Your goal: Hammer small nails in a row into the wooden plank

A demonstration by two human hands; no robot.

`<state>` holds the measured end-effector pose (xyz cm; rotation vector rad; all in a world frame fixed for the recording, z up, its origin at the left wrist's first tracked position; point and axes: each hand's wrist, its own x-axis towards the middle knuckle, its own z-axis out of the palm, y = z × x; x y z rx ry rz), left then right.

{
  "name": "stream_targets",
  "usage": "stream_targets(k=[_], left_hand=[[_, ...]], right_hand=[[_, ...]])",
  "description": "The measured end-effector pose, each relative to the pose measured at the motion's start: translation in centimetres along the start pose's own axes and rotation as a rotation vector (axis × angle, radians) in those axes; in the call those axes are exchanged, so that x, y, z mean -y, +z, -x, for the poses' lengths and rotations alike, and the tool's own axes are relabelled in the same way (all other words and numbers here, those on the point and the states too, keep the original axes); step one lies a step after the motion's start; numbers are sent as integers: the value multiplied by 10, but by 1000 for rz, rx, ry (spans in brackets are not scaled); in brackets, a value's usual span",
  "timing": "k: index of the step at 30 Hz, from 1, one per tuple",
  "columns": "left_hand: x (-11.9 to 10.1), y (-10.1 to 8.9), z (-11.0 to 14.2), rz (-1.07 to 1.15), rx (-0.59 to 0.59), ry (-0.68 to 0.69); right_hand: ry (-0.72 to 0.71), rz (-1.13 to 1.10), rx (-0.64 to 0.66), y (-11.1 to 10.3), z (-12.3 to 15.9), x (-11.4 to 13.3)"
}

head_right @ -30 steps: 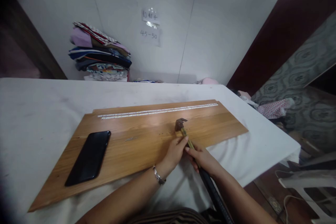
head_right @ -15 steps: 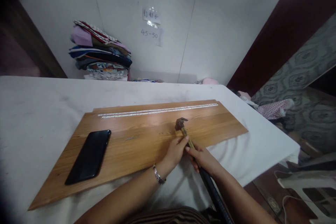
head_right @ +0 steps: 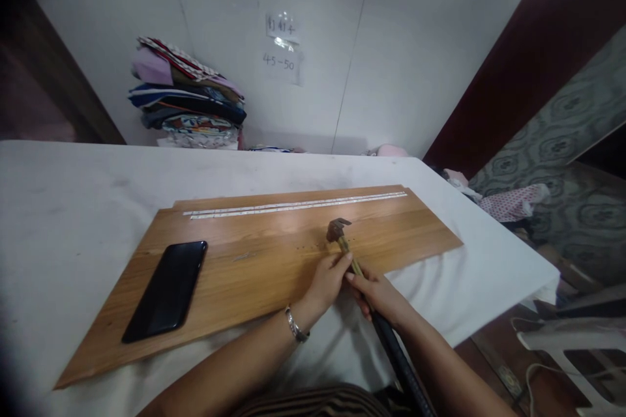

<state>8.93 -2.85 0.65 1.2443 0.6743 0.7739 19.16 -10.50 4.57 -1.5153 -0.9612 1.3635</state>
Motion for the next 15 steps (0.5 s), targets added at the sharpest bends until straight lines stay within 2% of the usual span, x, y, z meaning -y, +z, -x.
stream_targets(k=[8,15], left_hand=[[5,0,-1,23,1,-22],[-1,0,0,-37,-13,14]], right_hand=[[22,7,-4,-1,-2,-2],[-18,14,1,-1,0,-3]])
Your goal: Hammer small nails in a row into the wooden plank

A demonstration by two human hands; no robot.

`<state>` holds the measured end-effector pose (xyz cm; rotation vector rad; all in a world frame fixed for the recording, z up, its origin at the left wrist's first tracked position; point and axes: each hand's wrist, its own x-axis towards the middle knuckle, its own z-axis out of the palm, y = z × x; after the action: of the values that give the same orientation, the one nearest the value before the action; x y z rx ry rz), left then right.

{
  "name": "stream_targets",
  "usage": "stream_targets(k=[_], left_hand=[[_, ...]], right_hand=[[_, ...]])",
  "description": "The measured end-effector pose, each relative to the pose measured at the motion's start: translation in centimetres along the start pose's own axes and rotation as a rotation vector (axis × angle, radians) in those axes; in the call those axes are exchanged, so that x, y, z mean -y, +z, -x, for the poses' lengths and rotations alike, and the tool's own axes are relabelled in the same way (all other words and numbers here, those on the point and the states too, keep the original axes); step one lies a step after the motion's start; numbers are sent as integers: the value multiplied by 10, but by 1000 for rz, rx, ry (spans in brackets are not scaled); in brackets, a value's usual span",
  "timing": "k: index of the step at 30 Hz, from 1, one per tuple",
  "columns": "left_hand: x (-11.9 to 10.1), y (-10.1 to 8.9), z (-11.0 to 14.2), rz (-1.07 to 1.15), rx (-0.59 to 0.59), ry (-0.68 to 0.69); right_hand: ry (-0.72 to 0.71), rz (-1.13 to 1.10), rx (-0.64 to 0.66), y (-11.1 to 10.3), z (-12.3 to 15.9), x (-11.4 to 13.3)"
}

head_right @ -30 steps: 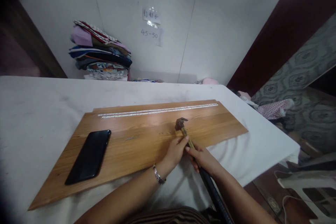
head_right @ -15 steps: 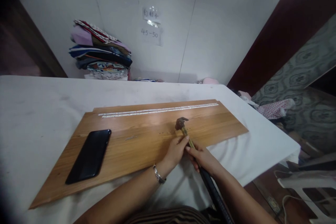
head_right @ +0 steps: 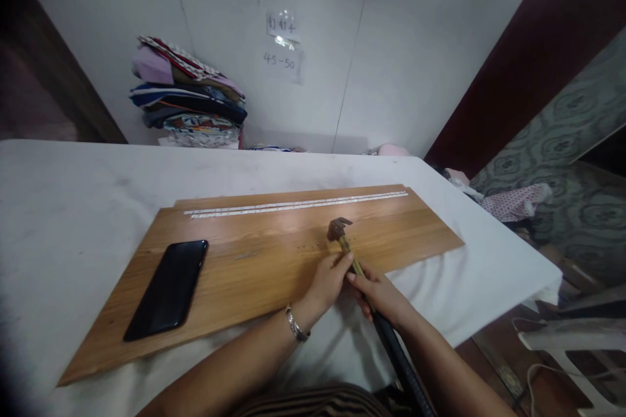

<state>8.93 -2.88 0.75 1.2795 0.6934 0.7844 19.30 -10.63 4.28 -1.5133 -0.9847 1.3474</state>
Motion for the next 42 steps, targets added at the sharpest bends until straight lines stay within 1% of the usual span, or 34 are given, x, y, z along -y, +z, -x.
stream_targets(k=[3,6,9,11,15,18,21,23,25,26,28,29,31,33,35,37,40,42], left_hand=[[0,0,0,9,-8,-20],[1,0,0,36,11,-56],[2,0,0,20,28,-67],[0,-1,1,-30,38,-56],[-11,-7,1,-162,100,-8],[-23,-17,2,-254,106,26],[-37,-35,7,-411,78,52],[-47,-53,12,-502,56,69],[-59,-76,19,-604,-25,97],[-64,-89,23,-682,-79,86],[-71,-116,32,-911,-197,44],[-72,-129,37,-1035,-237,39],[-68,-152,44,-1242,-261,32],[-61,-168,50,-1366,-284,-6],[-54,-176,51,-1424,-257,-18],[-53,-178,50,-1470,-201,-27],[-62,-175,45,-1557,-75,-83],[-69,-173,41,-1584,-8,-118]], right_hand=[[27,27,-14,-1,-1,0],[53,33,-21,-1,-3,0],[38,14,-19,-3,-4,-2],[8,-7,-23,-5,-4,-4],[-66,-54,-19,-9,0,-8],[-94,-148,-11,-18,2,-2],[-86,-331,54,-31,-1,8],[-50,-367,101,-40,-7,11],[-16,-377,127,-47,-15,9],[0,-384,128,-49,-20,6],[26,-406,105,-50,-31,-2],[33,-419,86,-51,-37,-7],[23,-456,59,-50,-47,-16],[20,-491,76,-52,-54,-22],[29,-522,119,-56,-57,-27],[39,-545,169,-61,-57,-31],[44,-543,237,-70,-56,-36],[41,-536,256,-73,-54,-38]])
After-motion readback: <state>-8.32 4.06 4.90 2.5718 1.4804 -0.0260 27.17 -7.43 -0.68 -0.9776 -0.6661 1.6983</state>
